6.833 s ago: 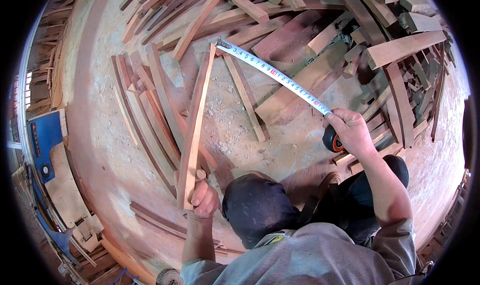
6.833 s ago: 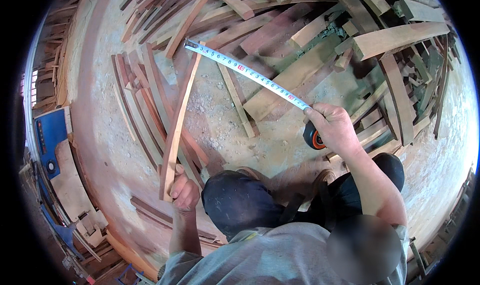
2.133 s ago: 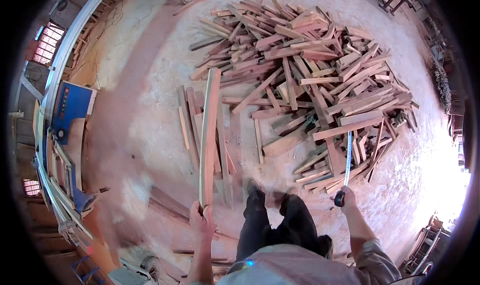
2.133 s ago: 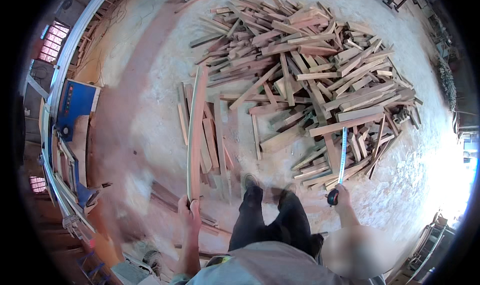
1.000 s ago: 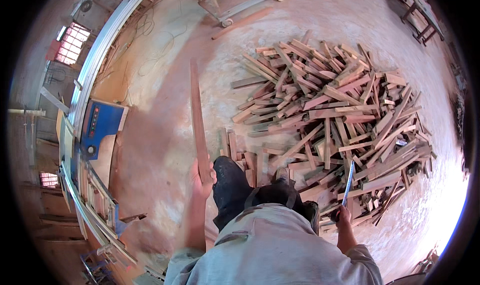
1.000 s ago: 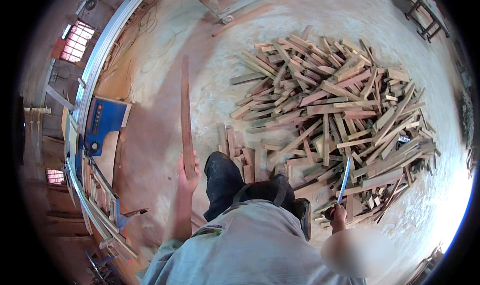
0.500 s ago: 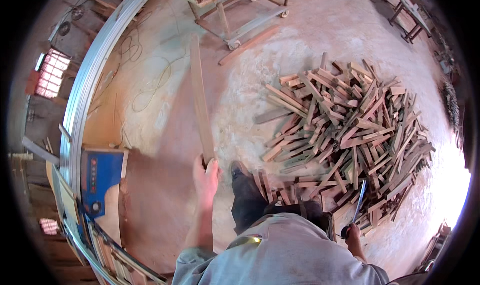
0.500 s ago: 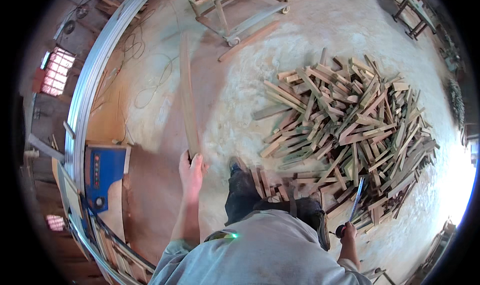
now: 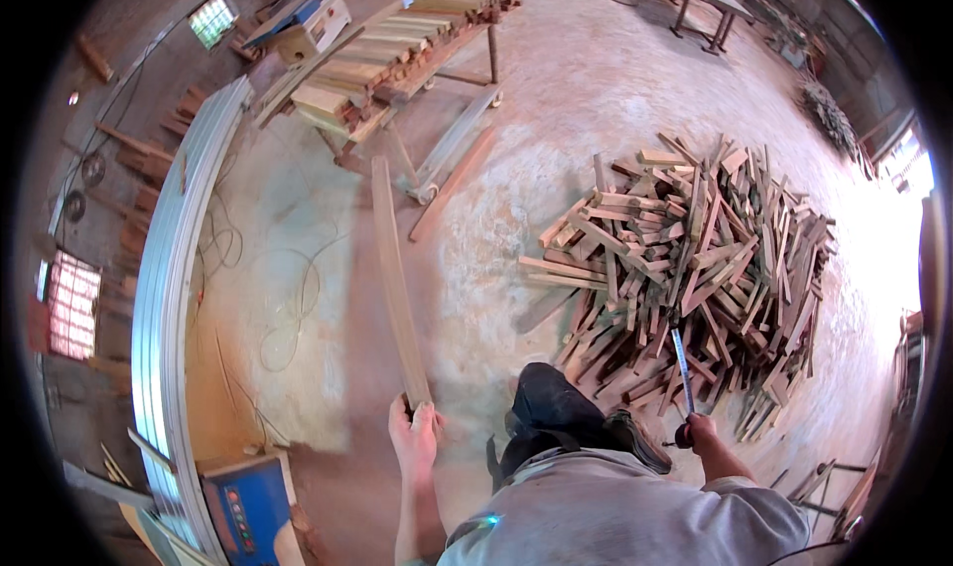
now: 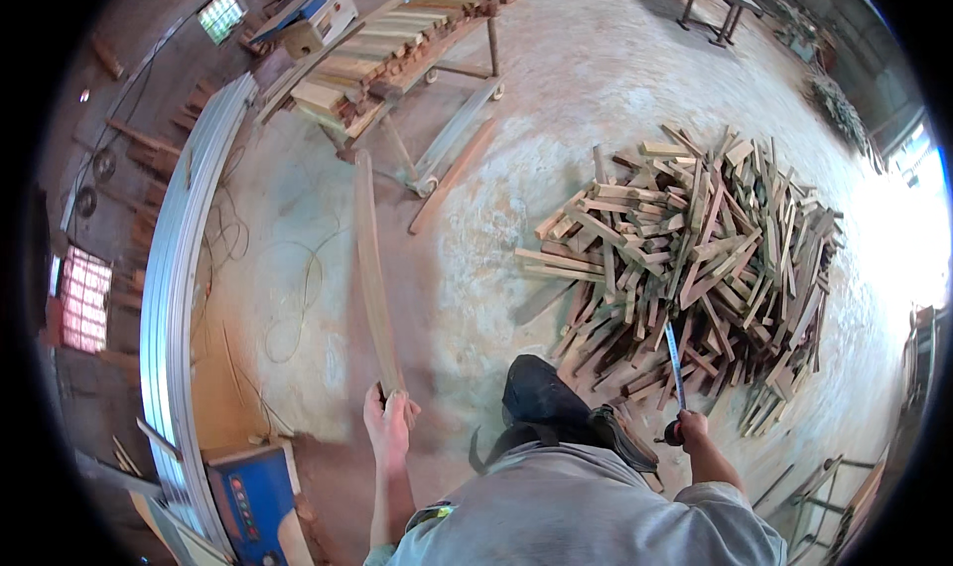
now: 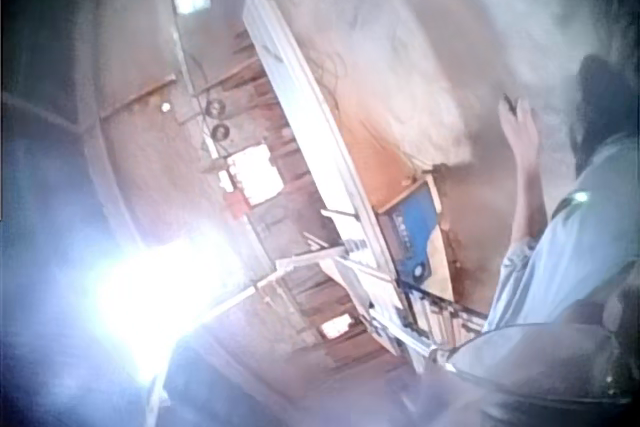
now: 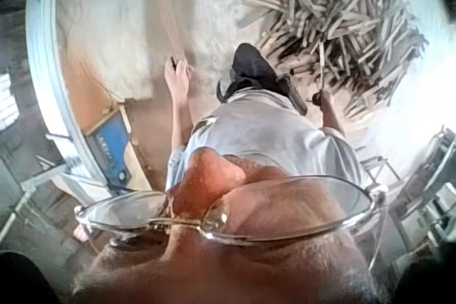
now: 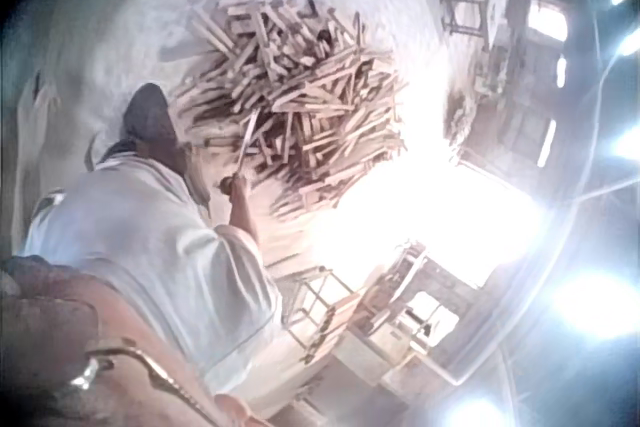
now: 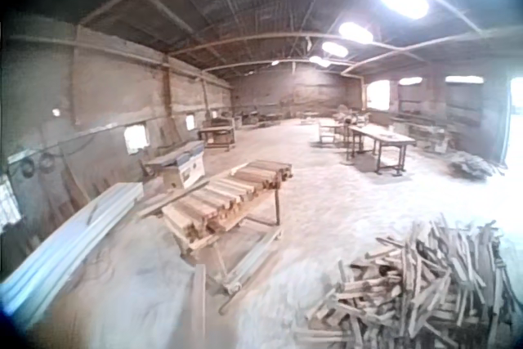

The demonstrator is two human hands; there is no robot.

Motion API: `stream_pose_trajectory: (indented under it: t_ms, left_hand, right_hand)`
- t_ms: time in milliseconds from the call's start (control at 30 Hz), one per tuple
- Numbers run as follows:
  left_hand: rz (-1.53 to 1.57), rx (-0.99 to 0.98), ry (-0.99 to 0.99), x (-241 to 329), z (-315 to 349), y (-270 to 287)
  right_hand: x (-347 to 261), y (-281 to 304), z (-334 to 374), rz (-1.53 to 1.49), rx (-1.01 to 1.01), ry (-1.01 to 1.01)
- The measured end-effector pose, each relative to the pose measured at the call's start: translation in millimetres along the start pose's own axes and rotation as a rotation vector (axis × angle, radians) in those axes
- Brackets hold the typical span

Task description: The person repeatedly picks up wooden planks from a large pile on the floor and measures their length using a tape measure. After measuring each piece, the person places it back into the pile or onto a nearby stack. The process is continuous and repetitive throughout the clip.

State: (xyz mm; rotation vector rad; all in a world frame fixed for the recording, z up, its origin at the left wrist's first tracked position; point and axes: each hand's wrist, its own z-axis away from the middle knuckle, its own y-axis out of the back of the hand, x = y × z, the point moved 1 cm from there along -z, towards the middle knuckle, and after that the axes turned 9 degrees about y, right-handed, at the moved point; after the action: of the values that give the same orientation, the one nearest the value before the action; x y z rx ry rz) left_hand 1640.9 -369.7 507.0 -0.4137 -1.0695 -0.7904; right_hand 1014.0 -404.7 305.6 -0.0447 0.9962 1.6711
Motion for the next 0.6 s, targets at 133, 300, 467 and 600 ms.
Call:
stream_pose_trajectory:
  t_ms: [133,300,467,600]
  left_hand:
    - [0.068,-0.149,-0.097,37.8,-79.3,-14.9]
    - [0.172,-0.333,-0.115,132.8,-213.8,-65.5]
    - [0.196,-0.434,-0.115,220.6,-331.4,-136.8]
    - [0.267,-0.421,-0.037,258.1,-412.4,-182.5]
  right_hand:
    - [40.9,-39.3,-42.4,0.343,-0.099,0.277]
    - [-44.3,-148.5,-50.3,0.183,-0.012,-0.044]
    - [-124.6,-214.6,-82.1,0.038,-0.033,-0.003]
    - [-218.5,-249.8,-57.7,-0.087,0.075,-0.088]
